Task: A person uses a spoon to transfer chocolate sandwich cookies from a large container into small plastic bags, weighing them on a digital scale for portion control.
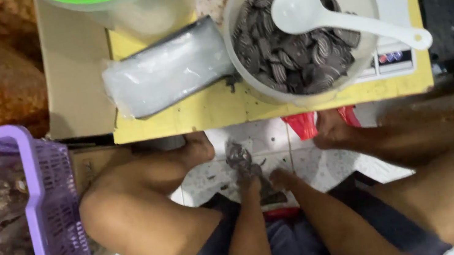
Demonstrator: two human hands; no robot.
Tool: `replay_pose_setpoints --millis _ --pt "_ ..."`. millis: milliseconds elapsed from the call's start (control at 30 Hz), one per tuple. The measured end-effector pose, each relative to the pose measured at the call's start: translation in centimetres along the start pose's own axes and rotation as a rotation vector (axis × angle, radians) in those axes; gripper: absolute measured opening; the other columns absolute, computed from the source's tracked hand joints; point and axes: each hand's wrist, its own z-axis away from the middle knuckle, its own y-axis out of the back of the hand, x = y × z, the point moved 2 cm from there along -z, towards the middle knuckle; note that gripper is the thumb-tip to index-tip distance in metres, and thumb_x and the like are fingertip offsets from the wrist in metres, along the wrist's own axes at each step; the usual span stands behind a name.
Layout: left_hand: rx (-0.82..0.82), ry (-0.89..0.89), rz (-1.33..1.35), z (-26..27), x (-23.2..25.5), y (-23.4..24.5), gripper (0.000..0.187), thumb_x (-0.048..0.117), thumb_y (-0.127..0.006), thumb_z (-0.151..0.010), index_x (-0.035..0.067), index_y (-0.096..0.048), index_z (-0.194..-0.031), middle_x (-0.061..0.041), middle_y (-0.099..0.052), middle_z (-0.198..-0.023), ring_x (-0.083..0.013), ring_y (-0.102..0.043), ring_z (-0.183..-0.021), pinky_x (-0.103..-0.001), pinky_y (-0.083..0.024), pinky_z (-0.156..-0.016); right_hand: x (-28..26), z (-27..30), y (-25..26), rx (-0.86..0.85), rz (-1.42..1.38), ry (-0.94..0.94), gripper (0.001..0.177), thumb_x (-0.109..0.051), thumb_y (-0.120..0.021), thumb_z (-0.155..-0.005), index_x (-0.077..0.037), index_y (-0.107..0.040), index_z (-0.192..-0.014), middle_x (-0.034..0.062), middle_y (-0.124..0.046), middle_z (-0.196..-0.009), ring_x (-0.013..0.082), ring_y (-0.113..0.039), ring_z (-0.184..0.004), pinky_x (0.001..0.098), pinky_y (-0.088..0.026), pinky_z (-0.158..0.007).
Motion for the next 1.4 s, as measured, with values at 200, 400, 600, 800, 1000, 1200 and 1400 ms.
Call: replay_pose_setpoints --millis 200,400,600,800,1000,1200,1400 --pt "0.008 0.061 0.392 -1.9 0.8 1.5 0.043 0.034 -0.061 -0.091 0.016 -0.054 -0.130 -0.013 -0.063 -0.127 -0.0414 -0.058 -0.118 -0.059 -0.052 -0.093 8.0 -13.2 0.1 -0.022 0.682 -0.187 0.068 -0.056 -0.091 -0.062 -0.008 -0.080 -0.109 0.0186 -0.077 -0.097 0.0381 -0.076 -0.089 0.0490 -0.064 -0.076" --pt "-0.012 0.159 0.876 -0.7 0.3 0.5 0.060 0.024 -0.080 -0.082 0.005 -0.043 -0.126 -0.019 -0.072 -0.105 -0.0355 -0.075 -0.096 -0.047 -0.064 -0.080 3.3 -7.8 2.9 -0.137 0.124 -0.503 0.085 -0.050 -0.086 -0.083 -0.016 -0.052 -0.153 0.0086 -0.068 -0.141 0.0309 -0.058 -0.136 0.0506 -0.033 -0.118" --pt "0.095 -0.207 0.721 8.4 2.3 17.6 0.080 0.025 -0.079 -0.073 0.012 -0.042 -0.143 -0.024 -0.055 -0.141 -0.0473 -0.049 -0.133 -0.045 -0.055 -0.103 -14.2 4.3 4.2 -0.033 -0.010 -0.122 0.045 -0.029 -0.070 -0.093 0.013 -0.069 -0.111 0.0306 -0.075 -0.094 0.0367 -0.077 -0.085 0.0373 -0.062 -0.068" --pt "0.136 -0.400 0.842 17.6 1.0 24.8 0.049 0.026 -0.065 -0.092 0.013 -0.053 -0.137 -0.016 -0.076 -0.083 -0.0297 -0.075 -0.086 -0.042 -0.058 -0.077 -20.4 10.5 2.9 0.043 0.083 0.221 0.032 -0.028 -0.066 -0.097 0.000 -0.075 -0.084 0.0187 -0.072 -0.070 0.0260 -0.075 -0.064 0.0250 -0.047 -0.047" --pt "0.171 -0.544 0.935 21.8 -0.3 28.1 0.033 0.030 -0.053 -0.104 0.014 -0.062 -0.131 -0.013 -0.072 -0.083 -0.0235 -0.070 -0.080 -0.037 -0.057 -0.070 -23.8 15.9 1.2 0.108 0.011 0.323 0.036 -0.028 -0.061 -0.102 -0.003 -0.072 -0.078 0.0158 -0.064 -0.061 0.0222 -0.066 -0.056 0.0261 -0.040 -0.044" --pt "0.223 -0.743 0.634 28.2 -0.2 30.7 0.068 0.001 -0.067 -0.086 0.001 -0.044 -0.149 -0.037 -0.050 -0.138 -0.0552 -0.050 -0.129 -0.066 -0.042 -0.105 -26.2 19.1 0.0 0.118 -0.187 0.358 0.033 -0.027 -0.060 -0.102 -0.004 -0.069 -0.080 0.0129 -0.061 -0.061 0.0205 -0.062 -0.055 0.0249 -0.038 -0.045" --pt "0.353 -1.037 0.894 28.7 1.5 29.6 0.082 0.021 -0.087 -0.081 0.005 -0.041 -0.146 -0.026 -0.049 -0.143 -0.0470 -0.041 -0.140 -0.062 -0.029 -0.115 -27.0 20.3 0.6 -0.003 -0.381 0.445 0.035 -0.033 -0.066 -0.101 -0.008 -0.068 -0.076 0.0077 -0.060 -0.060 0.0168 -0.062 -0.054 0.0234 -0.037 -0.048"
